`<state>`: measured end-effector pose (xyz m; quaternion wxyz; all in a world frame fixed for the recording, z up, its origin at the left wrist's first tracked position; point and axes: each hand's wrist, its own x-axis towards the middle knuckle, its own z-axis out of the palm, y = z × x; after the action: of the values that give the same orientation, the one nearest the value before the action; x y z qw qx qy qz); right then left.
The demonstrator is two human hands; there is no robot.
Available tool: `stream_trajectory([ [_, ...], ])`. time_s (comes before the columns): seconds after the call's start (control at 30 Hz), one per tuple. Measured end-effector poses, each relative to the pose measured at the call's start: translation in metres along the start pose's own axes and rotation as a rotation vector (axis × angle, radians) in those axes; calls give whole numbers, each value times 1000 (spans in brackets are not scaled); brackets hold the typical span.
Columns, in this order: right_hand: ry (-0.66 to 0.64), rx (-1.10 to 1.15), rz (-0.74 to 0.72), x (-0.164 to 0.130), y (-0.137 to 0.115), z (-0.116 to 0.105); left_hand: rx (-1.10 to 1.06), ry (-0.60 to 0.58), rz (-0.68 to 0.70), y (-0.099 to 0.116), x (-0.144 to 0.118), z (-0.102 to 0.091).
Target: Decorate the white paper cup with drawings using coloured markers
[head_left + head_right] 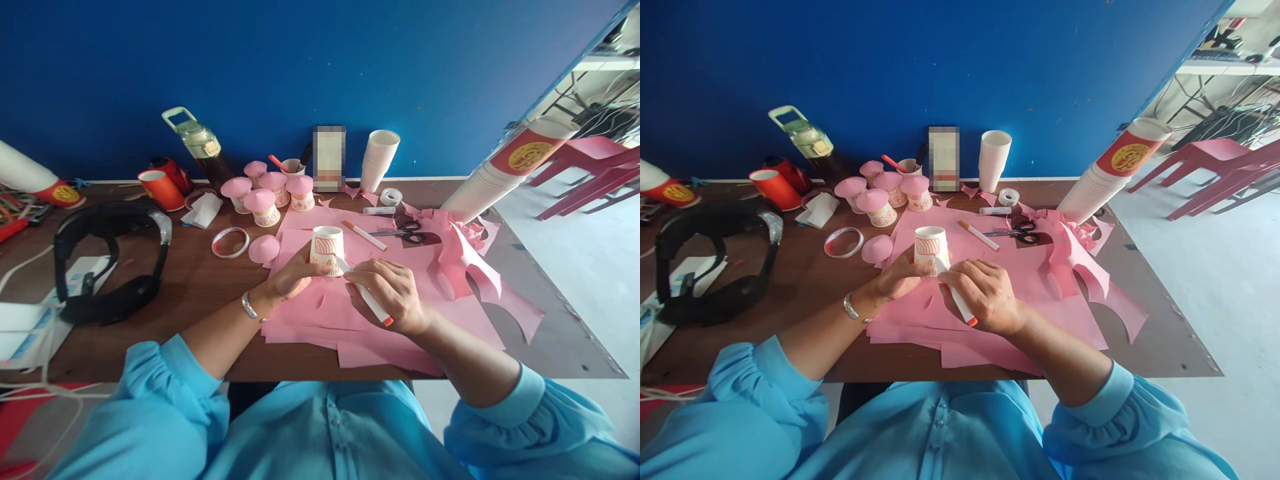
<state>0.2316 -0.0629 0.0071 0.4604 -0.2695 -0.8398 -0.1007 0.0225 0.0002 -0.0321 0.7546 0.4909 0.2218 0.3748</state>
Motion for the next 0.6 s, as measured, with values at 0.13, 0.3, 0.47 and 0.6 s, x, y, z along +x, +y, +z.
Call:
stream_trajectory([
  [0.13, 2, -15, 2, 1, 1, 0, 15, -7, 1, -1, -1, -1],
  [0.3, 5, -36, 0, 1, 2, -1, 31, -19, 1, 2, -2, 1],
  [0.47, -6, -64, 19, 2, 1, -3, 48, -11, -6, 5, -1, 3],
  [0.6, -2, -71, 22, 2, 1, -3, 43, -16, -7, 5, -2, 3],
])
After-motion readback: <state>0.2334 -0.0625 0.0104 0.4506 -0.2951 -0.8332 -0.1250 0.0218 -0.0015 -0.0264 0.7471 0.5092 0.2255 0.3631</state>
